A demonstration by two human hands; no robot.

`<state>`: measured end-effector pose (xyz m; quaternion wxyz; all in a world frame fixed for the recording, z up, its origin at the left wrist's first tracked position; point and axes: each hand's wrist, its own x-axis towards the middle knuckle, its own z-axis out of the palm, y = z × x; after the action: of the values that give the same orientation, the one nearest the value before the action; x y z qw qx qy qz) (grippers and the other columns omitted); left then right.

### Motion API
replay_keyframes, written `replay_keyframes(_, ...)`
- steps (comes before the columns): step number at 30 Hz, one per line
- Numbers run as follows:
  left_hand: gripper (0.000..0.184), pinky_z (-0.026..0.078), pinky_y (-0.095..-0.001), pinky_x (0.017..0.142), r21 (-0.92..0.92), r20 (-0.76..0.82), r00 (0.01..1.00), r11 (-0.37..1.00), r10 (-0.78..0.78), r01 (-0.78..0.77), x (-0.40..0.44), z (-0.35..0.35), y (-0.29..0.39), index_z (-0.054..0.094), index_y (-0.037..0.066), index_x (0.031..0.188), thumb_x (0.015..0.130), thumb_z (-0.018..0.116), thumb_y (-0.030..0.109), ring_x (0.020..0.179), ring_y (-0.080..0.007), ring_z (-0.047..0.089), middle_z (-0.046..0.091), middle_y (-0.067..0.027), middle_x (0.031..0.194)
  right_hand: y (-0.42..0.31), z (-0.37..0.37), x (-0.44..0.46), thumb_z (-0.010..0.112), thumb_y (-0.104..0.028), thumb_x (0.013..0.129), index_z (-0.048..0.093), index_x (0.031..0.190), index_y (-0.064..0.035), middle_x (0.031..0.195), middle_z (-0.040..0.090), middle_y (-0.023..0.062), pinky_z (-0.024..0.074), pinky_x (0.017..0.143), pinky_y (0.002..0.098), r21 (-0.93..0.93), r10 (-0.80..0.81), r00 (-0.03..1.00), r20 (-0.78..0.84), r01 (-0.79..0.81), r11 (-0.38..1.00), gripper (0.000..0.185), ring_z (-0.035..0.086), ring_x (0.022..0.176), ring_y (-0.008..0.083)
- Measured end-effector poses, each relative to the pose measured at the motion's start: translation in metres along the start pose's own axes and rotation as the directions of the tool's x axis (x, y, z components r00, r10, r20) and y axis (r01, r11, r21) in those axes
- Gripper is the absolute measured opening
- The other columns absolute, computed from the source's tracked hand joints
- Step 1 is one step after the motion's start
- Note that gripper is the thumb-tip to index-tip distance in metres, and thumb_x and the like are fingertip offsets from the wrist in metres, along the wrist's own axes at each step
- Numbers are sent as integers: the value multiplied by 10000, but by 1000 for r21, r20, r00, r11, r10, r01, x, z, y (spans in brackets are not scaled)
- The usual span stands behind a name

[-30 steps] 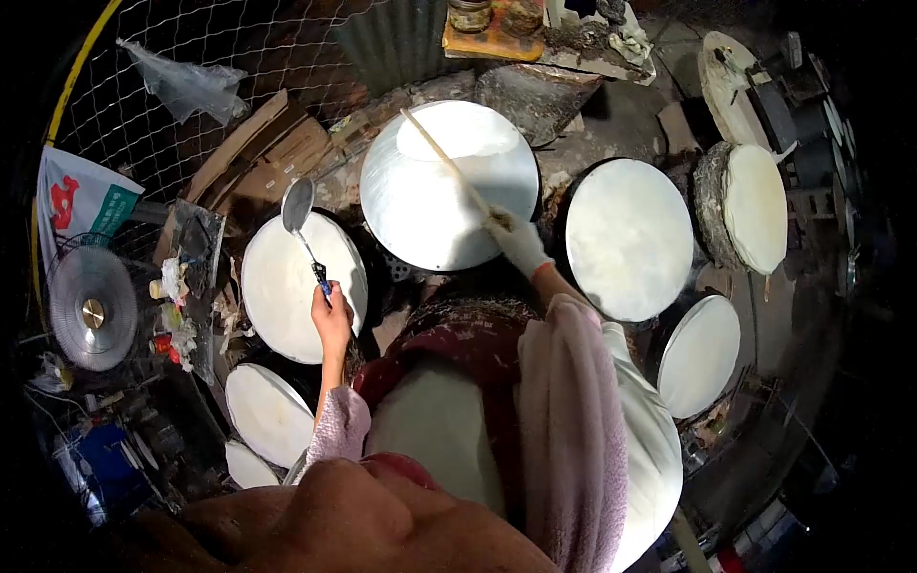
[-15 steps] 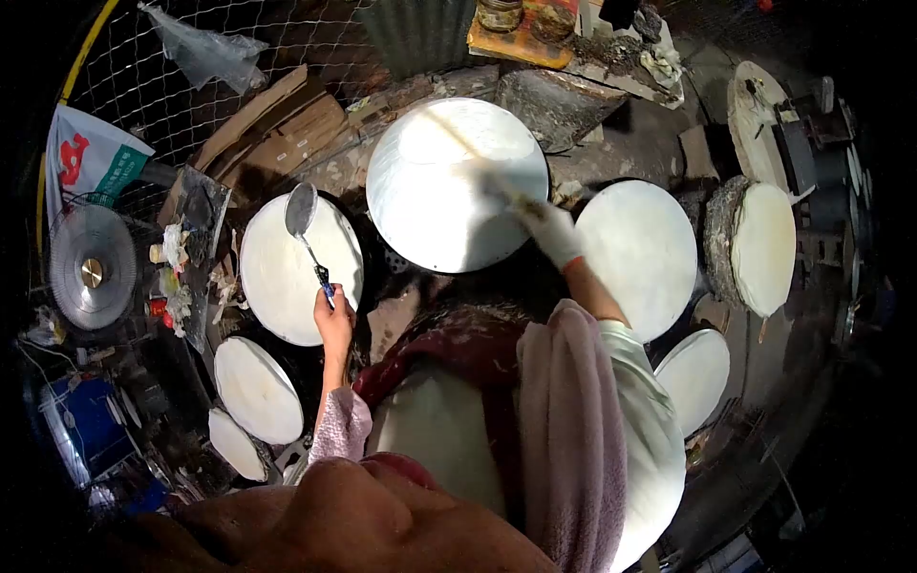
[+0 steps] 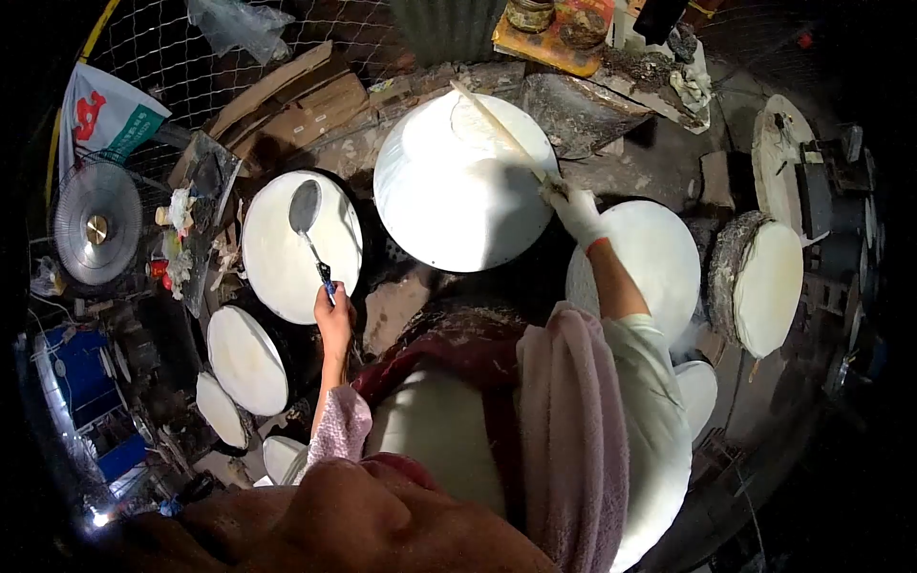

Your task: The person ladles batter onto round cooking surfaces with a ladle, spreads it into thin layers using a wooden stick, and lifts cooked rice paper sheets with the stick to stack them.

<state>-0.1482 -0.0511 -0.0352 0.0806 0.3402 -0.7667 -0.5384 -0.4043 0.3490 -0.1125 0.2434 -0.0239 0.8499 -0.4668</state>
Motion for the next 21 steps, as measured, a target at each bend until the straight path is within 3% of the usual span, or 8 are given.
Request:
replay_keyframes(4, 146, 317, -223, 417, 75, -28, 999, 997, 24, -22, -5, 1, -12, 536, 29, 920, 955, 519, 170, 461, -47, 396, 450, 25, 612, -18, 31, -9, 605, -212, 895, 622, 1115, 14, 919, 632, 2, 448, 742, 258, 208, -97, 987, 127, 69, 976, 316, 537, 827, 106)
replay_keyframes(5, 146, 321, -225, 419, 19, -19, 999, 999, -31, 31, -9, 2, -6, 537, 26, 917, 953, 521, 167, 460, -49, 398, 455, 22, 614, -26, 33, -13, 618, -192, 894, 607, 1151, 22, 1038, 655, 63, 461, 812, 266, 175, 58, 962, 267, -108, 979, 334, 578, 880, 134)
replay_keyframes(8, 144, 329, -231, 420, -72, -5, 993, 990, -122, 121, -16, 7, 15, 539, 21, 909, 950, 527, 158, 456, -54, 401, 462, 18, 613, -32, 30, -26, 630, -211, 886, 602, 1151, 34, 1057, 656, 73, 461, 835, 262, 171, -183, 940, 287, 138, 976, 362, 583, 908, 140)
replay_keyframes(9, 142, 329, -232, 420, -48, -13, 994, 993, -108, 107, -17, 8, 19, 539, 21, 908, 949, 529, 156, 455, -55, 401, 461, 18, 608, -17, 25, -18, 636, -227, 883, 609, 1151, 18, 1048, 664, 73, 459, 849, 264, 272, -122, 935, 332, 29, 962, 365, 589, 926, 140)
replay_keyframes(12, 139, 327, -232, 420, 29, -27, 998, 998, -58, 58, -17, 10, 23, 540, 23, 905, 948, 531, 155, 456, -54, 400, 455, 23, 601, 1, -5, 16, 634, -228, 884, 614, 1145, 14, 1032, 669, 67, 459, 846, 263, 17, -176, 978, 114, 175, 984, 356, 594, 928, 131)
replay_keyframes(15, 145, 326, -236, 427, 35, -27, 996, 996, -81, 82, -17, 8, 17, 541, 20, 898, 946, 533, 157, 466, -56, 404, 455, 24, 602, -9, -5, 32, 633, -234, 885, 609, 1162, 9, 1033, 667, 59, 459, 842, 263, -79, -206, 963, 176, 223, 972, 370, 595, 934, 128)
replay_keyframes(18, 156, 333, -242, 444, 85, -40, 997, 994, -60, 64, -21, 5, 2, 541, 15, 888, 945, 532, 160, 488, -60, 415, 461, 17, 605, -16, 13, 16, 645, -211, 876, 606, 1173, 13, 1026, 667, 60, 461, 834, 261, 17, -55, 906, 420, 53, 998, 373, 593, 930, 127)
replay_keyframes(21, 170, 346, -265, 464, 176, -64, 998, 984, -8, 19, -26, 6, 8, 538, 6, 873, 939, 535, 162, 504, -83, 429, 459, -4, 599, -25, 7, 0, 655, -149, 863, 610, 1168, 9, 1050, 664, 62, 458, 855, 264, 161, -156, 881, 446, 93, 983, 346, 587, 953, 124)
